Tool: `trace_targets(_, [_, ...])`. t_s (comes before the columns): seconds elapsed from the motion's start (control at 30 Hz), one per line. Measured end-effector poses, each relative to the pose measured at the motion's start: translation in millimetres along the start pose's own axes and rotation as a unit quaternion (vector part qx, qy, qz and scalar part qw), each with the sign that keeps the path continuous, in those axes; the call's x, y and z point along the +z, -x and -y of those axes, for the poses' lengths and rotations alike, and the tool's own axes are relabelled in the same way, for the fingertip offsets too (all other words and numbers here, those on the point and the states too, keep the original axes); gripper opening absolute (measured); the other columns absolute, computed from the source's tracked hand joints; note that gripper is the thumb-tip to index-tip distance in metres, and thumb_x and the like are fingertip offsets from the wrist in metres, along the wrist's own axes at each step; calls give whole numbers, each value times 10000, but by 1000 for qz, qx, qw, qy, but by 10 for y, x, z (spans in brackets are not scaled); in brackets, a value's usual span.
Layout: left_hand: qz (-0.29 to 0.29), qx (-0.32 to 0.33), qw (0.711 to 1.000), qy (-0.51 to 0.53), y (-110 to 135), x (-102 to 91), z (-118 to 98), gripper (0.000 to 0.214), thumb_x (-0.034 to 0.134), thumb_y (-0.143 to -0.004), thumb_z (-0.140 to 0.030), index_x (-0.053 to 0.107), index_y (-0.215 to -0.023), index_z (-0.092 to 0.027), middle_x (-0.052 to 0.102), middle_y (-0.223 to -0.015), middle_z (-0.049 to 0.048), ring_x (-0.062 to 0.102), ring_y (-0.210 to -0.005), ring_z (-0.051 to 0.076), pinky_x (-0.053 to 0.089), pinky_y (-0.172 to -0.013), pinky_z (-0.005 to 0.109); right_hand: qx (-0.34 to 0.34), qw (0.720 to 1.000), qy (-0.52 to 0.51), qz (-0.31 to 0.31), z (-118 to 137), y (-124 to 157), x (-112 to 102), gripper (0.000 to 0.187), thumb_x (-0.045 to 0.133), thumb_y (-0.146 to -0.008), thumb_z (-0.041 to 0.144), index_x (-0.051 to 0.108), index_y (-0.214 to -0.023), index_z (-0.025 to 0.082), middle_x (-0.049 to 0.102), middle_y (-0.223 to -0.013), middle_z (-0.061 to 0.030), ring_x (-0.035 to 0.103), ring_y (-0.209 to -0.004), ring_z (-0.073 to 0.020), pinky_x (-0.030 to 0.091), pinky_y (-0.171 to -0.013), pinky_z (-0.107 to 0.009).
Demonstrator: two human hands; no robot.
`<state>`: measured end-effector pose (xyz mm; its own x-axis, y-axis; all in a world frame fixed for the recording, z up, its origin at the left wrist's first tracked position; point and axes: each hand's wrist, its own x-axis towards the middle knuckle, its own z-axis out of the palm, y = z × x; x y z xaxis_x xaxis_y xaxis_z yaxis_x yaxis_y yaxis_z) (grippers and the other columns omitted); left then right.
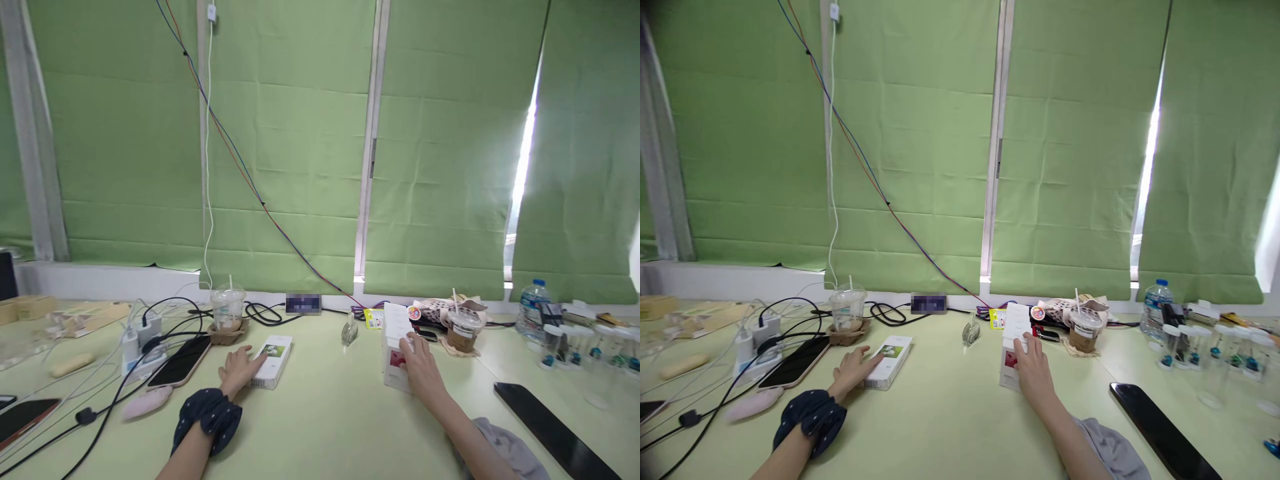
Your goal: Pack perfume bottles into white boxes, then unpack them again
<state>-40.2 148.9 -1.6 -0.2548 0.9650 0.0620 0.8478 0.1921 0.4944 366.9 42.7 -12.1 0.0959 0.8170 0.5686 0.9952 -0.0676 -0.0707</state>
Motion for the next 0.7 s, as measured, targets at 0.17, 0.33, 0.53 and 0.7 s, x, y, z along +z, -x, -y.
trace_targets(0.17, [50,43,997,35,14,74,4,478,513,-916,-407,476,-1337,-182,390,-1516,101,160,-1458,309,15,-1150,615,23,997,-12,-77,181,17,-34,423,376,-804,-58,587,-1128,112,451,-1367,-240,351,-1319,-391,357,-1003,-563])
trace_targets(0.33, [89,100,987,83,123,290,-144,455,422,-926,-301,478,-1363,-190,403,-1517,95,117,-1470,295,11,-1168,579,-119,929,-343,-66,771,130,71,406,380,-864,47,535,-1207,198,516,-1305,-149,457,-1253,-283,382,-1037,-475])
trace_targets(0.53, [117,157,972,130,289,636,-318,589,412,-884,-368,370,-1437,-171,348,-1541,96,96,-1472,302,-45,-1165,563,129,768,-592,208,1458,-80,609,368,647,-759,429,548,-1031,201,610,-885,-73,614,-655,-195,509,-486,-306])
trace_targets(0.7, [149,195,956,163,333,746,-336,642,456,-836,-396,382,-1425,-150,352,-1539,130,69,-1473,326,-51,-1157,574,171,716,-630,247,1593,-389,858,427,709,-649,427,506,-934,182,586,-835,-51,601,-530,-148,443,-364,-240])
